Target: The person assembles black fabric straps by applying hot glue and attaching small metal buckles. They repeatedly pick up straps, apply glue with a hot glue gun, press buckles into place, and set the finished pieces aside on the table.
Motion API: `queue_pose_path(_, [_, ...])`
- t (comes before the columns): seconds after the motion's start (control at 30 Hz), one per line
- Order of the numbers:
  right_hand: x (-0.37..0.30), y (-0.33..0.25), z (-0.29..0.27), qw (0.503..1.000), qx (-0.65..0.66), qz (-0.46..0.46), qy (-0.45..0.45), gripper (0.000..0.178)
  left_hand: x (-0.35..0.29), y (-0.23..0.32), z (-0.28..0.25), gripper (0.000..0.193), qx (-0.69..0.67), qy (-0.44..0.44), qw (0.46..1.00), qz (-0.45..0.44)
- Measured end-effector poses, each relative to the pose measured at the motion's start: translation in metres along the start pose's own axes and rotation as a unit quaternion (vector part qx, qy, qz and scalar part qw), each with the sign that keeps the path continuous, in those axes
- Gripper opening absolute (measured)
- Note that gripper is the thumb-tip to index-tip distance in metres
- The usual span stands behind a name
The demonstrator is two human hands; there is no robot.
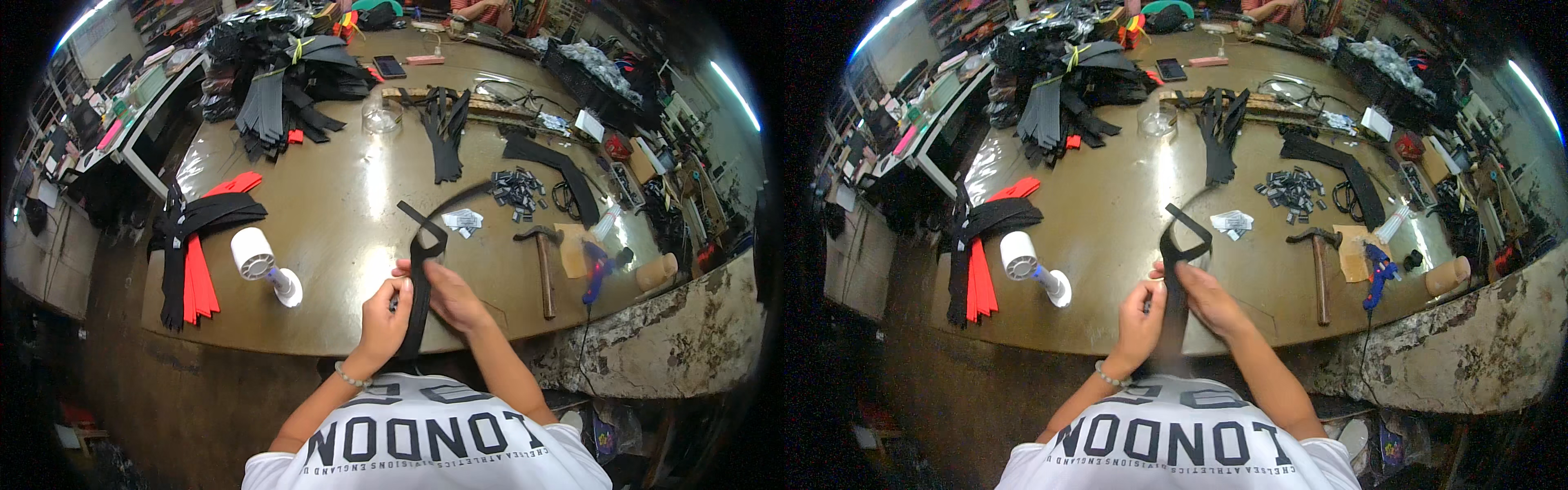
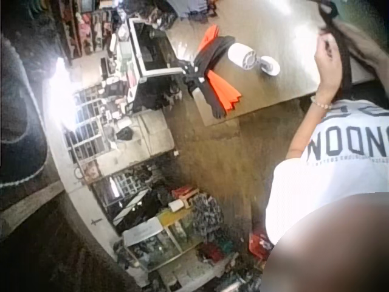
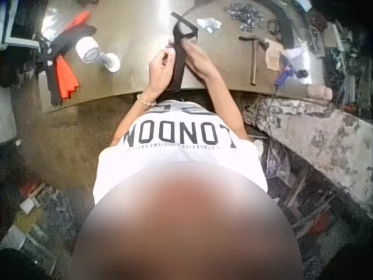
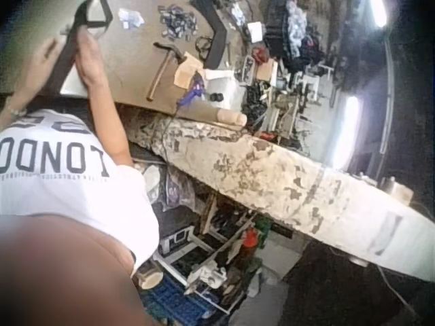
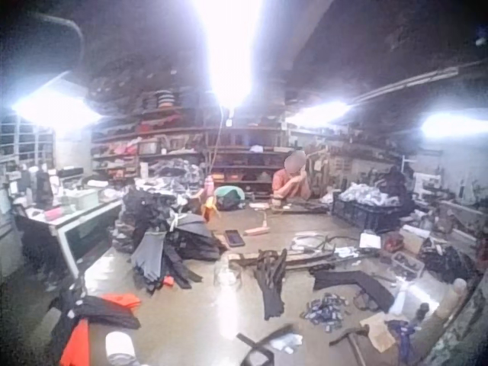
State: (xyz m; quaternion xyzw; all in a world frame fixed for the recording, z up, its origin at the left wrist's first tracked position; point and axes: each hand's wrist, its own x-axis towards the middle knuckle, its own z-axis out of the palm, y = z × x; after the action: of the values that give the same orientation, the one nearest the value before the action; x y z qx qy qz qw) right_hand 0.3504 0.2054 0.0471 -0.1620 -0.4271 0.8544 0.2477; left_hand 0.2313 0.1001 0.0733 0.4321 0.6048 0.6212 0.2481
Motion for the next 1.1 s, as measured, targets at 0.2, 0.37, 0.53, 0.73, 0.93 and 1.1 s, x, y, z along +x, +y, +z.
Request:
queue_pose_path(0.2, [0.017, -0.019, 0.001, 0.953, -0.262, 0.151, 0.017, 0.025, -0.003, 0.014, -0.027, 0.013, 0.267, -0.019, 0.945, 0.188])
queue_pose_path(0.37, [0.011, -0.039, -0.007, 0.929, -0.288, 0.193, -0.126, 0.027, 0.011, 0.032, -0.041, 0.017, 0.321, -0.087, 0.940, 0.077])
queue_pose_path(0.53, [0.029, -0.046, 0.003, 0.982, -0.124, 0.135, -0.037, 0.030, 0.011, 0.017, -0.034, 0.018, 0.271, -0.085, 0.959, 0.004])
queue_pose_path(0.73, [0.013, -0.043, 0.010, 0.758, -0.602, -0.248, -0.035, 0.057, 0.015, -0.021, -0.023, 0.014, 0.375, 0.010, 0.926, 0.045])
queue_pose_path(0.93, [0.025, -0.002, 0.012, 0.849, -0.519, -0.077, 0.059, 0.059, 0.017, -0.036, -0.019, 0.016, 0.279, -0.003, 0.958, 0.059])
queue_pose_path(1.1, [0.015, 0.022, 0.016, 0.741, -0.627, -0.217, 0.108, 0.030, 0.017, -0.038, -0.021, 0.019, 0.213, 0.004, 0.976, 0.039])
